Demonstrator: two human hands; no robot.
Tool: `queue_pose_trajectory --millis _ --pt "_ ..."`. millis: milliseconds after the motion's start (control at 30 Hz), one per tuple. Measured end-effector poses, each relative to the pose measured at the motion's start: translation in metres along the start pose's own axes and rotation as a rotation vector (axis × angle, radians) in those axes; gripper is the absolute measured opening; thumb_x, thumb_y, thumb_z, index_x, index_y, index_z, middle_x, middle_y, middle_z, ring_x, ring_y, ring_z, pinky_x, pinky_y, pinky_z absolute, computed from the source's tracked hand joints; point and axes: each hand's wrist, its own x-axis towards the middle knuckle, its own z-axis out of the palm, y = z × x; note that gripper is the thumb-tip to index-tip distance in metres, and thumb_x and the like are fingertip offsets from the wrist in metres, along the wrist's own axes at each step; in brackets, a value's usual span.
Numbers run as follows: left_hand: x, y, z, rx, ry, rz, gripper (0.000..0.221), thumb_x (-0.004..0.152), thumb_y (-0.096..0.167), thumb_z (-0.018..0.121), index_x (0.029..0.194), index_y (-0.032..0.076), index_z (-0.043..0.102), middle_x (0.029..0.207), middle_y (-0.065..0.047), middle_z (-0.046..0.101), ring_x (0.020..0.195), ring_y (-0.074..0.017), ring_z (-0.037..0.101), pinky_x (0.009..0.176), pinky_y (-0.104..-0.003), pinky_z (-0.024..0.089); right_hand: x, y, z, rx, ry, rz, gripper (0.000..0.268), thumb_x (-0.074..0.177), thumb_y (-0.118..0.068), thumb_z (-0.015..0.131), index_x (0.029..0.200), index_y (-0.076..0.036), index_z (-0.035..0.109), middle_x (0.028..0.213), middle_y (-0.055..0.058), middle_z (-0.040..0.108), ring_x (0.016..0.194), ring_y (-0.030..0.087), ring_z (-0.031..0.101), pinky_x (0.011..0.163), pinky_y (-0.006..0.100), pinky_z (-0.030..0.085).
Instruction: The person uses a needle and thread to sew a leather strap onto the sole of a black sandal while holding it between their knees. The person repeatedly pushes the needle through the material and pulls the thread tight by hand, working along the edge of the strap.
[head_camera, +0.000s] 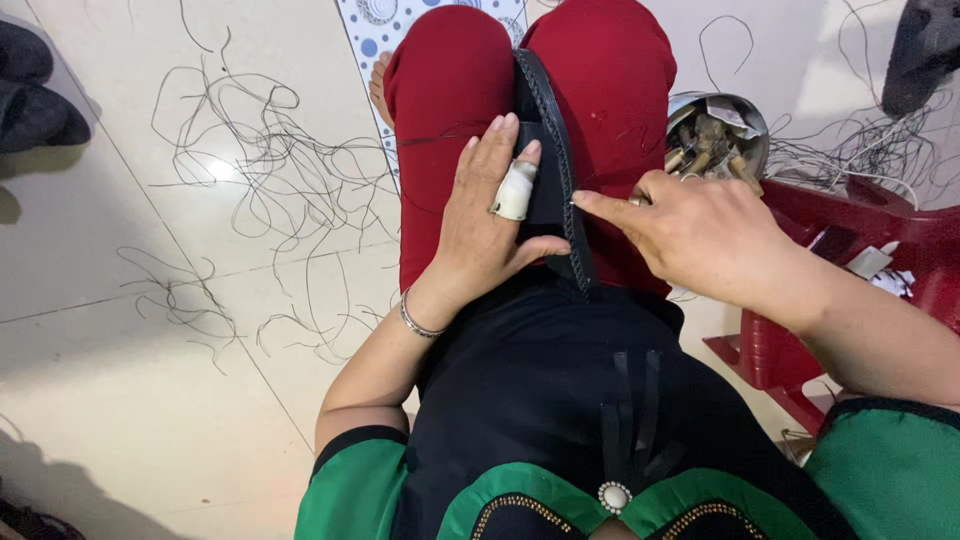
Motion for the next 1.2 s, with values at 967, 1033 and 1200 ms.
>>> queue_pose_trajectory --millis 967,1033,1200 --pt "-0.004 -0.01 0.029 -0.074 0.166 0.012 0.109 0.087 0.065 0.077 0.161 0.001 0.029 0.166 -0.03 0.025 0.157 -0.0467 0.03 0.131 -0.061 0.029 0.054 -0.014 -0.002 0.098 -0.163 -0.033 0.033 0.106 -0.046 0.048 0.104 -0.014 0.052 0.073 0.006 0.055 0.059 0.034 0.068 0.046 0.047 0.053" --pt "-0.018 -0.009 0.033 -0.093 0.279 0.064 0.113 0.08 0.058 0.088 0.161 0.002 0.032 0.165 -0.032 0.026 0.153 -0.0511 0.033 0.127 -0.062 0.027 0.045 -0.006 0.001 0.183 -0.024 -0.064 0.015 0.105 -0.03 0.052 0.105 -0.016 0.058 0.069 0.003 0.055 0.06 0.033 0.069 0.051 0.044 0.054" --pt "-0.091 -0.038 0.035 0.244 0.318 0.022 0.016 0.087 0.02 0.077 0.099 0.009 0.075 0.087 -0.007 0.061 0.083 -0.0302 0.061 0.079 -0.05 0.048 0.029 0.0 0.01 0.13 -0.004 -0.027 0.021 0.102 -0.039 0.059 0.101 -0.018 0.061 0.073 0.006 0.062 0.066 0.032 0.071 0.056 0.045 0.058"
